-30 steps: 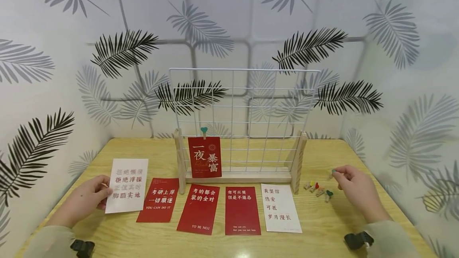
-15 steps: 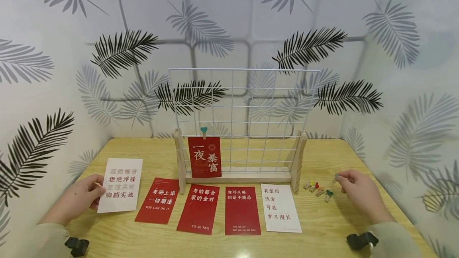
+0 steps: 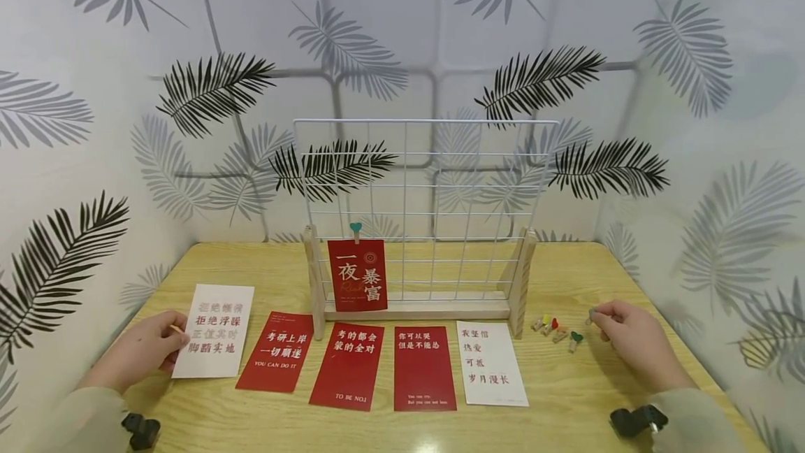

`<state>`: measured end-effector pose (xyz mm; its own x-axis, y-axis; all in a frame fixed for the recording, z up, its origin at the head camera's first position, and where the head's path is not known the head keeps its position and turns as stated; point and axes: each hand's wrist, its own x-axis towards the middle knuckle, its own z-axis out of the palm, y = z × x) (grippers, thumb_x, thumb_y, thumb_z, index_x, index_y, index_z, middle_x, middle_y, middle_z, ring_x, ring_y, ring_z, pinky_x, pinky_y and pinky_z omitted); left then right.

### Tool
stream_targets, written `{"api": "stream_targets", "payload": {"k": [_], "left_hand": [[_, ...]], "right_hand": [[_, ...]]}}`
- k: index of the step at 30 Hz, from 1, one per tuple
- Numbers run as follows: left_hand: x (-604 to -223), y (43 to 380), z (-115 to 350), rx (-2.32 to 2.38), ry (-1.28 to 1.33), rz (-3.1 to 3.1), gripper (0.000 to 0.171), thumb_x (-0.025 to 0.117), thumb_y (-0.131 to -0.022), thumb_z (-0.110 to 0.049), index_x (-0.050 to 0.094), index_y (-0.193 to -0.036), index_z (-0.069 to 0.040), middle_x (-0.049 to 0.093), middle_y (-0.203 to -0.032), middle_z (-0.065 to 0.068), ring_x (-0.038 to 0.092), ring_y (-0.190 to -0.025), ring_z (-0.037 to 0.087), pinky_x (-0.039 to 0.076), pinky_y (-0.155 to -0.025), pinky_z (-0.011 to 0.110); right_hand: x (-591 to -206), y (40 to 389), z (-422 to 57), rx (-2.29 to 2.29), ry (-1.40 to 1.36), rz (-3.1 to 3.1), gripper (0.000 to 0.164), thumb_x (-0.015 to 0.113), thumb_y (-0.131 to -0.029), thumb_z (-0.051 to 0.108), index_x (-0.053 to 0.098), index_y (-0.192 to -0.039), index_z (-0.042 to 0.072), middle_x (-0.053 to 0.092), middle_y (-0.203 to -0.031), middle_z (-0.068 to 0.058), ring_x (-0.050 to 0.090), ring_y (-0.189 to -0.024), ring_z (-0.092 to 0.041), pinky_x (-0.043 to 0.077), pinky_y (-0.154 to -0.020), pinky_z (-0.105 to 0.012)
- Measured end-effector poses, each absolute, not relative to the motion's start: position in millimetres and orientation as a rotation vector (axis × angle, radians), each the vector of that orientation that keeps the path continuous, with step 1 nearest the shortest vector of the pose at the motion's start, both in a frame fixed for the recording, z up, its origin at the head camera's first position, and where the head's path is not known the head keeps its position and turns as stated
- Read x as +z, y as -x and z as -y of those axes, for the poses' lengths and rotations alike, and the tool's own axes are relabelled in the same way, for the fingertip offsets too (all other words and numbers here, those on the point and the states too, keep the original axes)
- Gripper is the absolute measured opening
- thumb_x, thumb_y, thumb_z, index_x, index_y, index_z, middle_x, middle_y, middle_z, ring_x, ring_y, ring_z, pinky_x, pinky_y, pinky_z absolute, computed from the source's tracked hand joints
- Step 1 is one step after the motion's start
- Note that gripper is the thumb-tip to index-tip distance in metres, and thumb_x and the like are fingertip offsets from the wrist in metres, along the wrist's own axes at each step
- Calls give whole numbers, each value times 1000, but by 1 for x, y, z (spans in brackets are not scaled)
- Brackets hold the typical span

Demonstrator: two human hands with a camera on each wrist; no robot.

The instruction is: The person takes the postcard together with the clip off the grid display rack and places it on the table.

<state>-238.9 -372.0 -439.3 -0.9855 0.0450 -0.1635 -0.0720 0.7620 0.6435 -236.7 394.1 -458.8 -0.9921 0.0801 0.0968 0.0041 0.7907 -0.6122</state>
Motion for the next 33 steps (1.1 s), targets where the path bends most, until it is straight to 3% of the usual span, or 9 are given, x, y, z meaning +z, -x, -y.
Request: {"api": "stream_targets", "payload": {"k": [13, 25, 33], "left_hand": [[-447, 248, 370, 1035, 19, -2743, 18, 51, -101, -2, 56, -114, 9, 59, -83, 7, 56, -71, 21, 51, -60, 34], [-451, 251, 370, 975, 78, -2719, 32, 50, -102, -4, 52, -127, 16, 62, -92, 11, 58, -74, 21, 54, -64, 36], [-450, 250, 369, 908, 79, -2734, 39, 51, -102, -5, 49, -133, 17, 64, -95, 15, 61, -71, 18, 54, -63, 36]], "right_hand": [[-463, 238, -403, 1023, 102, 2981, 37, 54, -104, 30, 68, -115, -2, 63, -78, -2, 56, -70, -19, 44, -63, -36], [-461, 243, -401, 955, 65, 3044, 29, 55, -103, 28, 71, -104, 3, 60, -74, 1, 55, -64, -17, 43, -63, -34], [-460, 246, -403, 982, 79, 3072, 31, 58, -102, 24, 72, -115, 0, 60, -74, 1, 56, -65, -18, 44, -64, -35]]}}
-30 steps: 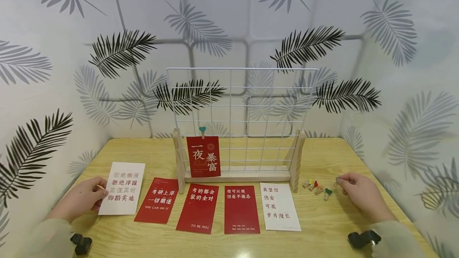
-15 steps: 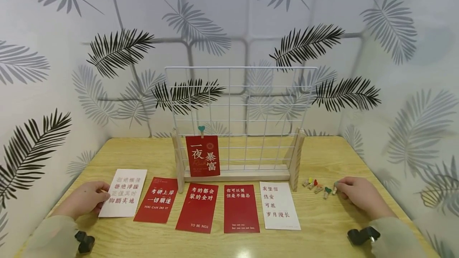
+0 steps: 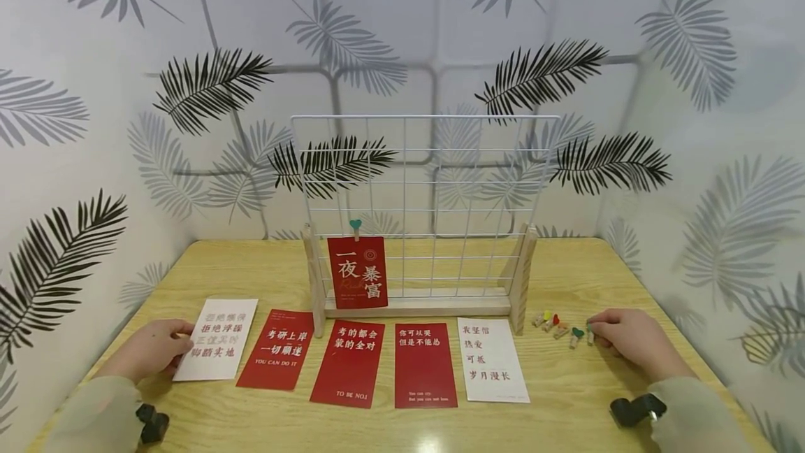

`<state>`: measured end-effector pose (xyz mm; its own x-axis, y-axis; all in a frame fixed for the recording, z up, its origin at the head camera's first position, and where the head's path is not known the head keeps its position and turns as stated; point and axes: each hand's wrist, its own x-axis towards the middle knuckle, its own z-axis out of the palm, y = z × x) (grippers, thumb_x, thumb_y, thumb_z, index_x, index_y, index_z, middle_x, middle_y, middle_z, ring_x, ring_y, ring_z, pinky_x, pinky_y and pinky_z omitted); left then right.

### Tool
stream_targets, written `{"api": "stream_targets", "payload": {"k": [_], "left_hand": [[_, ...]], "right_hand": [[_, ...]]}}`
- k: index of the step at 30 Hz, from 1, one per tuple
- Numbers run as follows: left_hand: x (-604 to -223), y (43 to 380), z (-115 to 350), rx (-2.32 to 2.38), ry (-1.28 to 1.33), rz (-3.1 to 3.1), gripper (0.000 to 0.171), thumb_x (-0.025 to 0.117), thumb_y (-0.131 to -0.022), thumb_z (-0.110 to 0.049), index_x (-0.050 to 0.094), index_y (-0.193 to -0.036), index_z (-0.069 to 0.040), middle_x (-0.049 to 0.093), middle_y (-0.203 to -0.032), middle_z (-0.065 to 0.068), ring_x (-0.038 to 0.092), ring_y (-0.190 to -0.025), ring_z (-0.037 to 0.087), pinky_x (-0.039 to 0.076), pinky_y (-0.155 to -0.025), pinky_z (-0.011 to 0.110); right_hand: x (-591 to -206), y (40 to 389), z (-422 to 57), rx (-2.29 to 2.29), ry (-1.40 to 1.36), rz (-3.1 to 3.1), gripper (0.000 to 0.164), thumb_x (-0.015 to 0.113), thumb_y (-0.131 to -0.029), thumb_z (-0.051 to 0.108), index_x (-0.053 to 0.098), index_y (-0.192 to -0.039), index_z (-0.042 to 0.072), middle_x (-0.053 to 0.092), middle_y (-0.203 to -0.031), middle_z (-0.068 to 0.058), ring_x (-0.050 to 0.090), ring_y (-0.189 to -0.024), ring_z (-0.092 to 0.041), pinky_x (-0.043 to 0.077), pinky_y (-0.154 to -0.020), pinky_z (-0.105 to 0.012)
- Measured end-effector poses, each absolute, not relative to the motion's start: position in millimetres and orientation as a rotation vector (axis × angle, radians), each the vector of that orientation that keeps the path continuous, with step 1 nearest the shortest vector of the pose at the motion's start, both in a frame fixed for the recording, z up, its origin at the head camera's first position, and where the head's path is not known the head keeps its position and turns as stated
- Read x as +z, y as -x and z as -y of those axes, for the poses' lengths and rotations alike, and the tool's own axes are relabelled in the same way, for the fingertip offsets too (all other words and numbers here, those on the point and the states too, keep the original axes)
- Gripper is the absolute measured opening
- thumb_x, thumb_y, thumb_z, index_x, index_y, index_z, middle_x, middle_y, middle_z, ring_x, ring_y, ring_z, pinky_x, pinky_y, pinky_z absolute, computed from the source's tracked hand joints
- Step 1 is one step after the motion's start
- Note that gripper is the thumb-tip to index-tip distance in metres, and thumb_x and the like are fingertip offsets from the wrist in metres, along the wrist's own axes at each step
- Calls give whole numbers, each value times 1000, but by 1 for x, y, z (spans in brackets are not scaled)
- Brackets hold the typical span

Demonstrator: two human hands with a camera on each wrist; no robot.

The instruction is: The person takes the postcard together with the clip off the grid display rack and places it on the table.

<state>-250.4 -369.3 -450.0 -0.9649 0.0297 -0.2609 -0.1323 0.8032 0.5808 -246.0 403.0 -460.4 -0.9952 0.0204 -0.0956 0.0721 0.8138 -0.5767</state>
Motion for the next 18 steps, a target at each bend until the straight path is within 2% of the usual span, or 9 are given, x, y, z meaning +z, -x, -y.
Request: {"api": "stream_targets", "payload": {"k": [8, 18], "left_hand": [[-449, 249, 369, 987, 108, -2684, 40, 49, -100, -5, 47, -133, 18, 62, -89, 10, 58, -72, 20, 51, -64, 36], [-447, 249, 364, 849, 70, -2807, 42, 52, -105, -20, 51, -134, 11, 64, -102, 15, 59, -81, 20, 48, -66, 34]], "right_hand": [[-461, 246, -402, -958, -70, -2913, 34, 56, -104, 27, 70, -116, -1, 59, -75, -1, 55, -64, -19, 44, -62, -35], [-461, 240, -399, -1045, -102, -2911, 45, 53, -105, 33, 63, -126, -5, 63, -79, -3, 57, -65, -20, 47, -60, -35]]}}
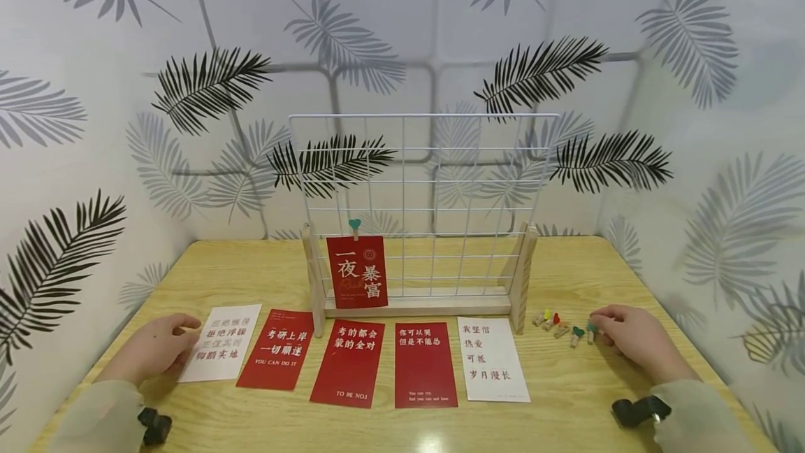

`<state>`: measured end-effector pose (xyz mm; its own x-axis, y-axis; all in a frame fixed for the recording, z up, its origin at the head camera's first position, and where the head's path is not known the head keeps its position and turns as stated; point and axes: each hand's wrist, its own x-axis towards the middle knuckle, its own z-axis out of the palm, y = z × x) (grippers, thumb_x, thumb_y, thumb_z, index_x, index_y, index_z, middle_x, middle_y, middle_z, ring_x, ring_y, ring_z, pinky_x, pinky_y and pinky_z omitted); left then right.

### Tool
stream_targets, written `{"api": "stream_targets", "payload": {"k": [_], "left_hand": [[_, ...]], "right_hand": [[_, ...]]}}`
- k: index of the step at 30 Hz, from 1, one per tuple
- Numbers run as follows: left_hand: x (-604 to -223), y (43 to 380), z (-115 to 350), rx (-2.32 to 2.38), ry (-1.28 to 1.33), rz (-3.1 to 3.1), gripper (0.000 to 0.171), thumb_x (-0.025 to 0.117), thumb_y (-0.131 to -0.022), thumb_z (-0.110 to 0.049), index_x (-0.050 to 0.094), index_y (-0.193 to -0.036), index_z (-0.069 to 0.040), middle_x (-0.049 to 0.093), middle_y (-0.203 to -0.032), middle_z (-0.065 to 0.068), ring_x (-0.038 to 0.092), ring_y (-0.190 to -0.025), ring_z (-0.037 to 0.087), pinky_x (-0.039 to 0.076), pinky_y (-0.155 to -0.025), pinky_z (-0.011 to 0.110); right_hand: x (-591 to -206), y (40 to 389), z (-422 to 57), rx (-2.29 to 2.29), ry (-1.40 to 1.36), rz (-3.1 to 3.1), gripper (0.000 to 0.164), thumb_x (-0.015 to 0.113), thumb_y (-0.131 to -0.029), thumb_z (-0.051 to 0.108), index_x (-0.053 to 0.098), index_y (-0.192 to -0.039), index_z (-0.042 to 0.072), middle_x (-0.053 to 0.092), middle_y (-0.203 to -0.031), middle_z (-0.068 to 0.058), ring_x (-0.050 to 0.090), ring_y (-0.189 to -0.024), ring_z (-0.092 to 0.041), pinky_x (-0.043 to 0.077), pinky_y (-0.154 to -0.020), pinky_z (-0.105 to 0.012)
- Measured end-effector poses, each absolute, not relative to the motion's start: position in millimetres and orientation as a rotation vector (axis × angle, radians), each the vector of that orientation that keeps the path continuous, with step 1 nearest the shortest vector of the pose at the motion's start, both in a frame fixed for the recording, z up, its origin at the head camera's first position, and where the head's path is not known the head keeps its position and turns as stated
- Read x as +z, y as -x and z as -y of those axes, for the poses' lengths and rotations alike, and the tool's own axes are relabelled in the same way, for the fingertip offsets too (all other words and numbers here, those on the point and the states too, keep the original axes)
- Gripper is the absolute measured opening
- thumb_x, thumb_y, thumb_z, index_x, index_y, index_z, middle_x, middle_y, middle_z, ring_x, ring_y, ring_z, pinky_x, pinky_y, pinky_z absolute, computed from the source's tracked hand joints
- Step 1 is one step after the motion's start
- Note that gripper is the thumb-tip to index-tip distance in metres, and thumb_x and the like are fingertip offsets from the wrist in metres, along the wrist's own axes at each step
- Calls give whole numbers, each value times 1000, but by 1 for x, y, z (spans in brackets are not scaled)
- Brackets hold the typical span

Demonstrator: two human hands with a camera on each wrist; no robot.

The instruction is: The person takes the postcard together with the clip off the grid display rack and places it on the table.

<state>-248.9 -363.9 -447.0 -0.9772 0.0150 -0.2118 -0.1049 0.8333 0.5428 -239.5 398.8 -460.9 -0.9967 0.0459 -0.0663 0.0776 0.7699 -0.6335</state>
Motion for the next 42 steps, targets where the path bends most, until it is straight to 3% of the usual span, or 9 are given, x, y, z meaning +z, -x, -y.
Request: {"api": "stream_targets", "payload": {"k": [4, 11, 16, 21, 42], "left_hand": [[-443, 248, 361, 852, 68, -2837, 43, 52, -105, -24, 52, -135, 7, 62, -101, 13, 58, -79, 20, 45, -67, 34], [-441, 243, 354, 967, 102, -2804, 40, 49, -107, -23, 51, -135, 6, 58, -76, 8, 55, -69, 22, 44, -59, 35], [-439, 242, 353, 958, 82, -2835, 42, 49, -107, -25, 51, -135, 7, 62, -86, 8, 57, -76, 22, 48, -63, 35], [-439, 240, 352, 954, 79, -2860, 43, 49, -106, -26, 51, -135, 7, 65, -99, 10, 60, -83, 22, 52, -66, 34], [-431, 232, 336, 1001, 2, -2905, 48, 52, -105, -33, 49, -138, 2, 63, -113, 17, 64, -83, 22, 54, -68, 34]], "right_hand": [[-461, 239, -400, -1032, -99, -2928, 48, 50, -106, 36, 62, -128, -4, 64, -77, -3, 56, -63, -21, 44, -59, -36], [-458, 241, -401, -923, -64, -3004, 55, 46, -106, 46, 63, -131, 0, 68, -83, -1, 58, -69, -19, 42, -63, -36], [-455, 241, -399, -885, -56, -3032, 56, 46, -106, 48, 63, -131, 2, 73, -95, -5, 65, -80, -18, 45, -65, -36], [-452, 240, -396, -885, -43, -3055, 55, 46, -106, 48, 64, -131, 3, 73, -97, -8, 66, -81, -18, 45, -64, -36], [-444, 233, -384, -885, -13, -3090, 59, 43, -105, 53, 63, -134, 6, 72, -100, -8, 62, -79, -19, 44, -62, -36]]}}
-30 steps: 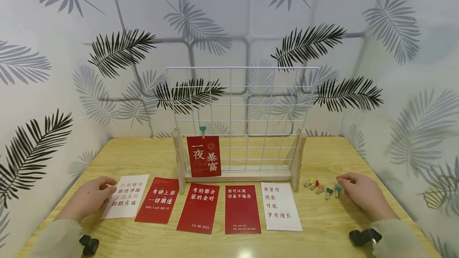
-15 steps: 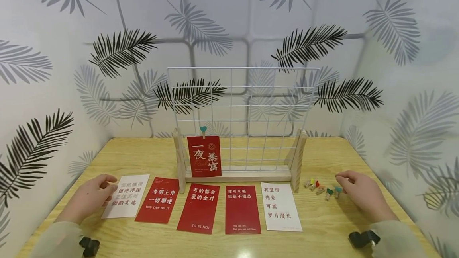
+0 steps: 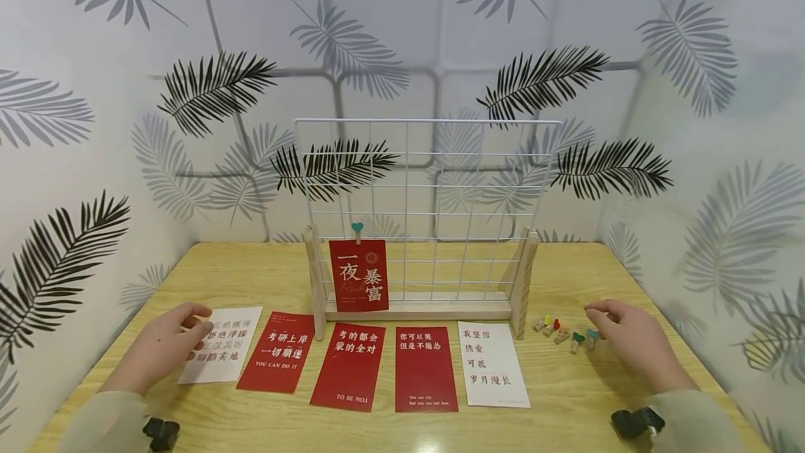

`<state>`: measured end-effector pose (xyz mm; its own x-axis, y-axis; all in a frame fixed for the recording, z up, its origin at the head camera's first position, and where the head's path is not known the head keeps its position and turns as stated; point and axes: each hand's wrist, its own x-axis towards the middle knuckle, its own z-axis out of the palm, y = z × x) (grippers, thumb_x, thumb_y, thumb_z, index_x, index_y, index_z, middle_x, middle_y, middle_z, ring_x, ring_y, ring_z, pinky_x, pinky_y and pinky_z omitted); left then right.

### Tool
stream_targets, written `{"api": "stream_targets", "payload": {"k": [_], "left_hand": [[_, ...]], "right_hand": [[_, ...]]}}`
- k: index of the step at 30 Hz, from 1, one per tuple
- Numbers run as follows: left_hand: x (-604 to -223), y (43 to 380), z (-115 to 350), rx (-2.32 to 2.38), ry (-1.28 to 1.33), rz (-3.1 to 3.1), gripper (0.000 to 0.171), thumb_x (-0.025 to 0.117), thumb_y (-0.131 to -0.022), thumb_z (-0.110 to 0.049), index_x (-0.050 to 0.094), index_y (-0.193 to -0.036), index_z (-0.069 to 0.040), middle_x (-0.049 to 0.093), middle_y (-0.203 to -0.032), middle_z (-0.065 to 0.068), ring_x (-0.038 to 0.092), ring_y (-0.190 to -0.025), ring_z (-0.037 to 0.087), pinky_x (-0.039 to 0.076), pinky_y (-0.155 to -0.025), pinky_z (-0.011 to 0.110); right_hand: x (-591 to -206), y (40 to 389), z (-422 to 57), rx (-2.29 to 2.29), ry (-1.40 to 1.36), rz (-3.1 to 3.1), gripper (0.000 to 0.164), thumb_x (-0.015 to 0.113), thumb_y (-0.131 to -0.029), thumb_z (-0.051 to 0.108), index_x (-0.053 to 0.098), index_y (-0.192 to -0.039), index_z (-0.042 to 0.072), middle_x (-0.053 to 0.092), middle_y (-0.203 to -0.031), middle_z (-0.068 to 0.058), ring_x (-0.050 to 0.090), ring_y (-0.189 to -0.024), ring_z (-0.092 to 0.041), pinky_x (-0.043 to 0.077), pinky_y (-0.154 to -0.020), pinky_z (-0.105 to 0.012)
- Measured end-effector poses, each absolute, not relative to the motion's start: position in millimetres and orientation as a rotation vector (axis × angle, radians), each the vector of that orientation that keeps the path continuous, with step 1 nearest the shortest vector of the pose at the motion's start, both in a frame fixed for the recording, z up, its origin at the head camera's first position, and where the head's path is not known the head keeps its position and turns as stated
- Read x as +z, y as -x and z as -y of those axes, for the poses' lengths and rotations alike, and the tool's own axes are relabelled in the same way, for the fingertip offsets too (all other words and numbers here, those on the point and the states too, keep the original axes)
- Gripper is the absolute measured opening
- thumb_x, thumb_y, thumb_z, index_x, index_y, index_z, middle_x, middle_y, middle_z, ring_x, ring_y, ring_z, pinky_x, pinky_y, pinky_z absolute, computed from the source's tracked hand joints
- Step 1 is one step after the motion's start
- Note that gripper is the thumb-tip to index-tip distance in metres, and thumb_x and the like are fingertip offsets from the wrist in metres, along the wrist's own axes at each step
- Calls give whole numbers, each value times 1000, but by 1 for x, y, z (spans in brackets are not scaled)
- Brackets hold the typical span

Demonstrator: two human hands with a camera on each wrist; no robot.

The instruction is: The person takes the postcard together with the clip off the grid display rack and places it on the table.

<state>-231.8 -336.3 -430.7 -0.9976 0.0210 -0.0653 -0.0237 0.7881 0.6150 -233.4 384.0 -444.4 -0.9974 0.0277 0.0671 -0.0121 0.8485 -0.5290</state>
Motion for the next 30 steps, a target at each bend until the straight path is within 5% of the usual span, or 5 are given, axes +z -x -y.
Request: {"api": "stream_targets", "payload": {"k": [30], "left_hand": [[-407, 218, 293, 1016, -175, -3020, 40, 56, -104, -31, 55, -134, -5, 64, -108, 9, 64, -84, 22, 52, -69, 35]], "right_hand": [[-429, 232, -357, 886, -132, 2872, 50, 49, -105, 48, 65, -132, 9, 71, -94, -5, 65, -81, -21, 45, -58, -36]]}}
